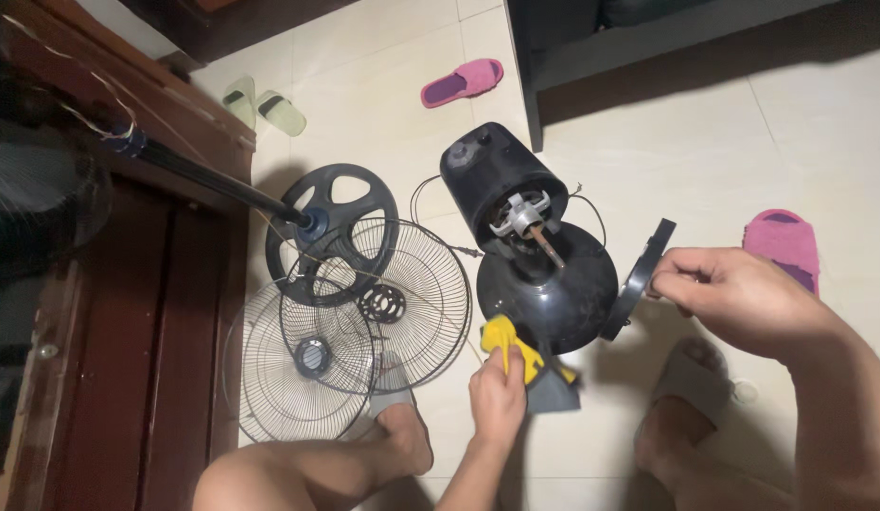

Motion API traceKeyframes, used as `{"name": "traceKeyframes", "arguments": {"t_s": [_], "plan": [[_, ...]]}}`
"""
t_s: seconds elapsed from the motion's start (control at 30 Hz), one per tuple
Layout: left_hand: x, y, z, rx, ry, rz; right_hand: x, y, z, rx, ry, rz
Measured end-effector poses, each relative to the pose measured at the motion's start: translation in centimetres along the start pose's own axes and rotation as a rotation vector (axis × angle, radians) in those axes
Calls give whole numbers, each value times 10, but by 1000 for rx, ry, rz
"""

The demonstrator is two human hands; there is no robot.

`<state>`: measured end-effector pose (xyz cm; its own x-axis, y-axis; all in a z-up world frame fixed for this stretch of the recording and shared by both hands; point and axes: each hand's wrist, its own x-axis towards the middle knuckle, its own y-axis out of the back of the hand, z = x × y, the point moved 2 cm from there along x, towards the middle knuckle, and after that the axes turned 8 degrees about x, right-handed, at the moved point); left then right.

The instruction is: The person removes the front grille of a standing electric fan by hand, then uses a screwdriver to loosen and remove the central hub nut. They detach the fan blades and wipe the motor housing with a cloth before reattaching the hub nut and tightening it.

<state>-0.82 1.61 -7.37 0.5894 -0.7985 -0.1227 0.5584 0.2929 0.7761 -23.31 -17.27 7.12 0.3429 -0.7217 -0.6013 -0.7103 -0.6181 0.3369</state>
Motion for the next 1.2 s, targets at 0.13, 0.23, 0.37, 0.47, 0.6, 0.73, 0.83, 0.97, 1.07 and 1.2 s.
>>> {"name": "traceKeyframes", "arguments": {"t_s": [0.13, 0.23, 0.37, 0.47, 0.6, 0.73, 0.83, 0.97, 1.07, 1.2], "plan": [[13, 17, 24, 48, -200, 44, 3, -4, 0, 14, 4, -20], [53, 26, 66, 58, -211, 132, 5, -4, -1, 11, 29, -21], [92, 19, 84, -272, 215, 190, 7, -3, 3, 3, -9, -12], [93, -7, 72, -276, 131, 149, 7, -1, 1, 21, 5, -19], [67, -41, 26, -80, -2, 84, 5, -2, -3, -55, -41, -12], [34, -34, -32, -213, 230, -75, 1, -3, -4, 17, 29, -28], [18, -10, -61, -223, 302, -111, 0, -4, -4, -16, 12, -17], [7, 6, -89, -88, 419, -229, 7, -8, 0, -41, 29, -9], [2, 4, -105, 57, 435, -316, 14, -8, 6, -63, 12, -5], [4, -8, -117, 223, 426, -381, 22, -7, 12, -91, -4, -20]]}}
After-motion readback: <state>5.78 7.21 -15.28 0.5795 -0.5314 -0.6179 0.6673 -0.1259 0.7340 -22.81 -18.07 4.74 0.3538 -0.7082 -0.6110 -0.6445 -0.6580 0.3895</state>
